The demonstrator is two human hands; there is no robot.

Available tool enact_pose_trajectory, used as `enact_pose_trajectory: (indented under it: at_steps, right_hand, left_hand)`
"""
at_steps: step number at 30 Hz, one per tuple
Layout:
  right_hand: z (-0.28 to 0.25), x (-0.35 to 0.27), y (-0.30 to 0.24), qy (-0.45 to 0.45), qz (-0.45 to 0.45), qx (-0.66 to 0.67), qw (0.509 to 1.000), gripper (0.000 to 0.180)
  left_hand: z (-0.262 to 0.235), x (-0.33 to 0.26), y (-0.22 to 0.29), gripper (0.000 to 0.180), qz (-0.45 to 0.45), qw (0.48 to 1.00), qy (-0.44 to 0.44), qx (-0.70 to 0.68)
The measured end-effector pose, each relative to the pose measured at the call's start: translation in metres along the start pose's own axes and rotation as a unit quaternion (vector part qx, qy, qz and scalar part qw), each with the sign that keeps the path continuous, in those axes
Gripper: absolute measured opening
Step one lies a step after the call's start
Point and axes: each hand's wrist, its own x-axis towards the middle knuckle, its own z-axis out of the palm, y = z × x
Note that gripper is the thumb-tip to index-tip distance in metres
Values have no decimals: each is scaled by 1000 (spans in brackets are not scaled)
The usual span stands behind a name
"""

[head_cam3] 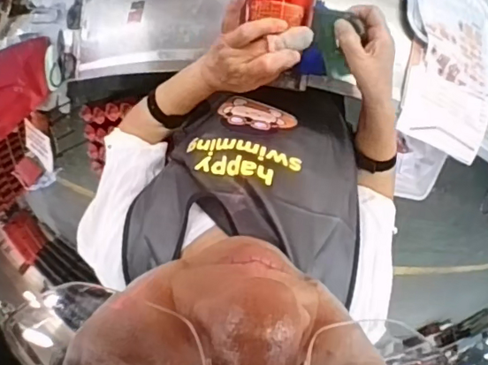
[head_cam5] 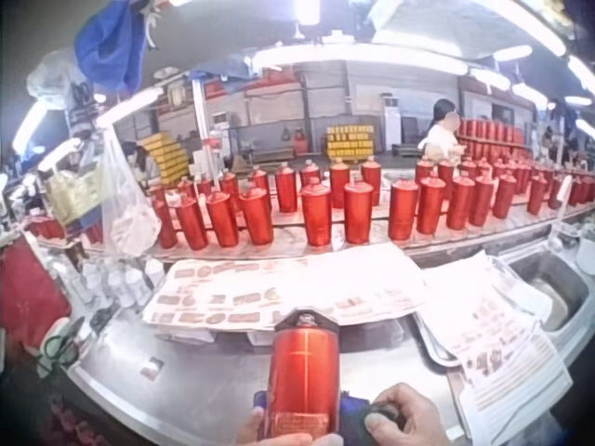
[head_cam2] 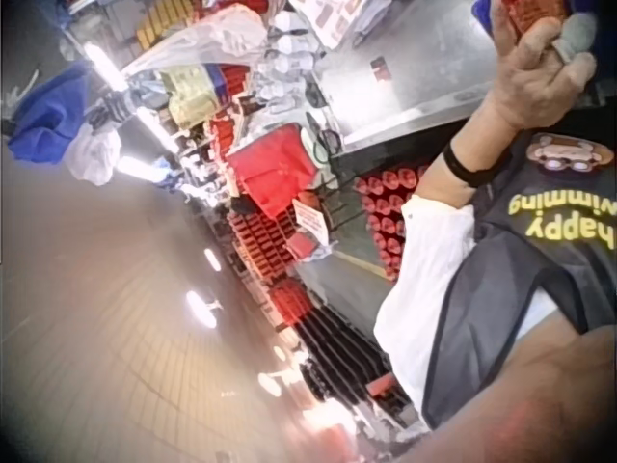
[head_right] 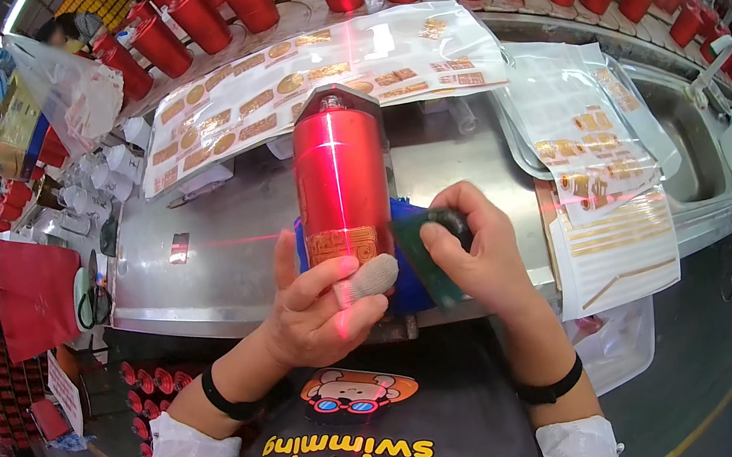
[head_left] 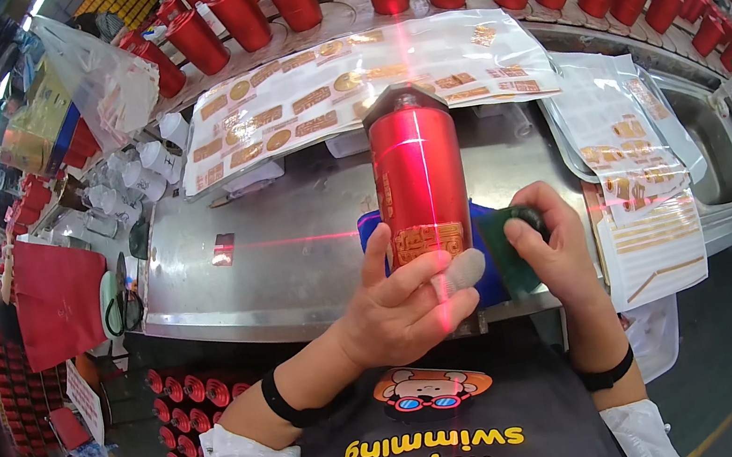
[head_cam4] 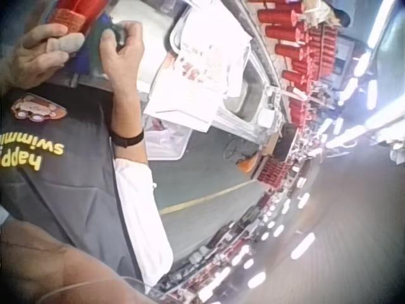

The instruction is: Manually applying decorative gold decals and labels to red cylindrical bottles at a factory workstation.

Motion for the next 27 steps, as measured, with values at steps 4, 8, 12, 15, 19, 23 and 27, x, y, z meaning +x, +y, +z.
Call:
enact_pose_trajectory:
  at_steps: [4,8,12,15,19,23,27]
  right_hand:
    - [11,3,-12,-17,-448,-319,835,31]
    - [5,-5,-31,-173,-361,-228,888,34]
    - [12,15,-21,-33,-451,-320,833,36]
    - [13,-1,-37,-221,-424,-262,838,37]
    - [10,8,-34,-12,-445,-326,834,35]
    - [8,-1,-41,-296,-321,-193,879,37]
    - [10,13,-26,25,-413,-364,835,37]
  left_hand:
    - [2,-14,0,54,-142,983,93,-64]
    - [6,-26,0,77,-255,962,82,-61]
    - [2,-21,-10,82,-236,967,76,-57]
    - [-9,-17,-11,83,-216,976,32,-9]
    - [-10,-8,-9,84,-207,977,43,5]
    - [-1,-13,-7,87,-227,969,86,-51]
    - [3,-14,-6,91,-233,966,91,-60]
